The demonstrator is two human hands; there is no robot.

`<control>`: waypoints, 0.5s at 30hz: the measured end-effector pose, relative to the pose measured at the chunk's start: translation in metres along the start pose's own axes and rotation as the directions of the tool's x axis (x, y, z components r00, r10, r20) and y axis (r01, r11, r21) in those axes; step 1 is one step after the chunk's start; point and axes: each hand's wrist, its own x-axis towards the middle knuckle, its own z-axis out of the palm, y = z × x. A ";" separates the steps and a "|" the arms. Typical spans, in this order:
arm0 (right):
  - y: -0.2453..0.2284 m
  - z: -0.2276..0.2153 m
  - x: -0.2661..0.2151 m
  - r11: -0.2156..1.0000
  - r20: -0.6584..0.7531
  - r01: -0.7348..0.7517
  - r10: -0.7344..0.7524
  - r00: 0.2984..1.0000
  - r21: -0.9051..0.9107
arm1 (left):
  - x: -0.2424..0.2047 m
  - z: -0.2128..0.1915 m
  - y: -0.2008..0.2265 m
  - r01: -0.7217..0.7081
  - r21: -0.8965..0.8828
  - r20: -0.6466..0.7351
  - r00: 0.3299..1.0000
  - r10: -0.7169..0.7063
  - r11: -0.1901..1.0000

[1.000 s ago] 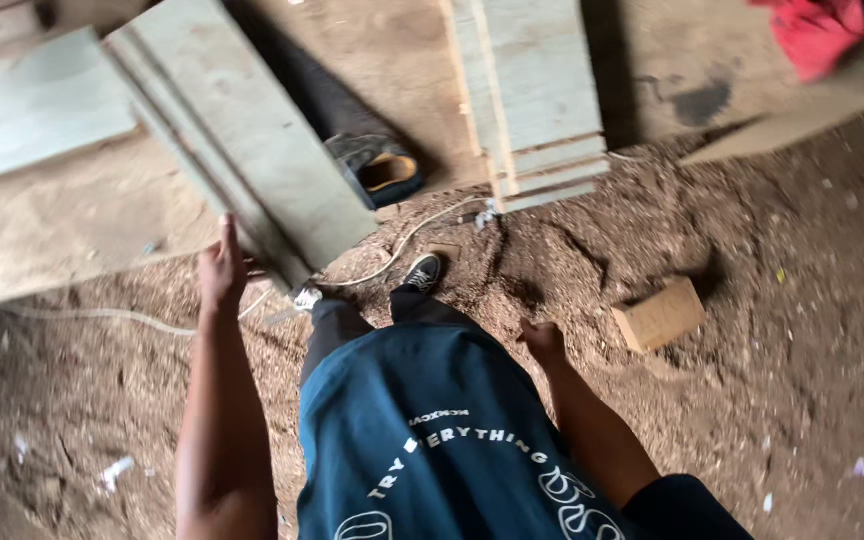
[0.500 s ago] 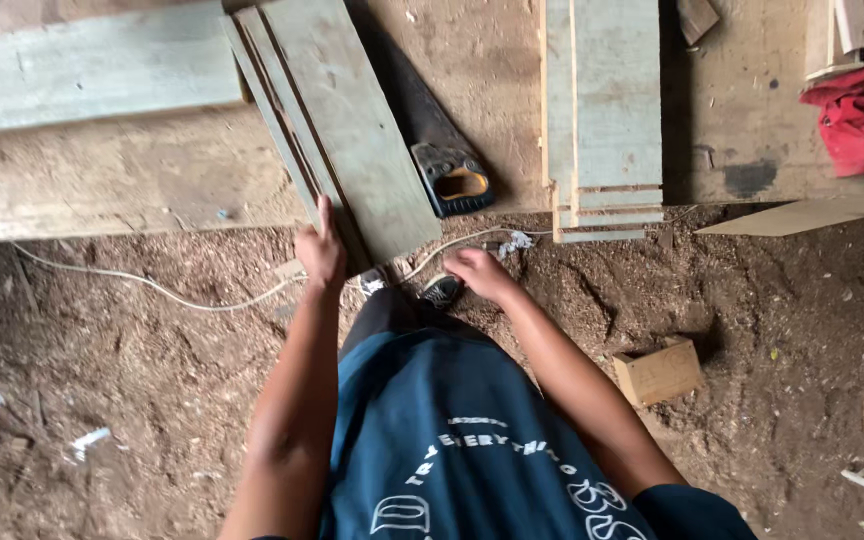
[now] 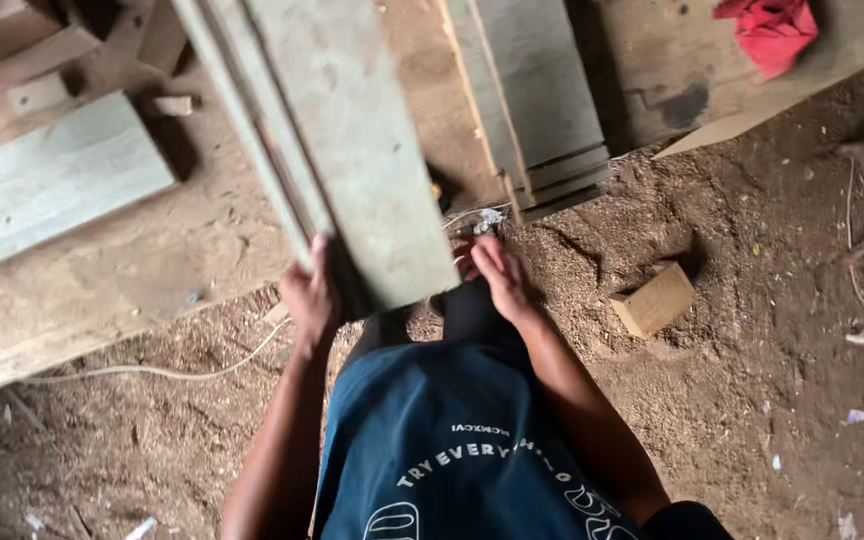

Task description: The person selects a wooden plank from a pile, positions it on a workbench, and uses a hand saw to cut the plank. The person holds the plank steady with one hand while sawing with the other.

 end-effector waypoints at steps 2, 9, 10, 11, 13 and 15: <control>-0.020 -0.028 0.012 0.970 -0.075 0.130 -0.148 0.986 -0.207 | 0.010 0.039 0.024 -0.046 0.061 0.066 0.997 0.042 0.997; -0.062 -0.151 0.085 0.919 -0.222 -0.221 0.153 0.963 -0.326 | 0.018 0.205 0.081 -0.018 0.018 0.219 0.976 0.014 1.000; -0.062 -0.165 0.102 0.946 -0.233 -0.160 0.094 0.968 -0.282 | 0.021 0.227 0.085 0.011 0.078 0.237 0.971 -0.029 0.997; -0.060 -0.178 0.117 0.967 -0.247 -0.096 0.036 0.968 -0.237 | 0.025 0.249 0.087 0.039 0.138 0.253 0.965 -0.073 0.990; -0.050 -0.204 0.140 0.956 -0.332 -0.220 0.147 0.932 -0.194 | 0.028 0.291 0.090 -0.067 0.146 0.247 0.968 0.029 0.987; -0.037 -0.226 0.169 0.924 -0.392 -0.337 0.246 0.886 -0.182 | 0.041 0.323 0.090 -0.134 0.238 0.289 0.955 0.062 0.962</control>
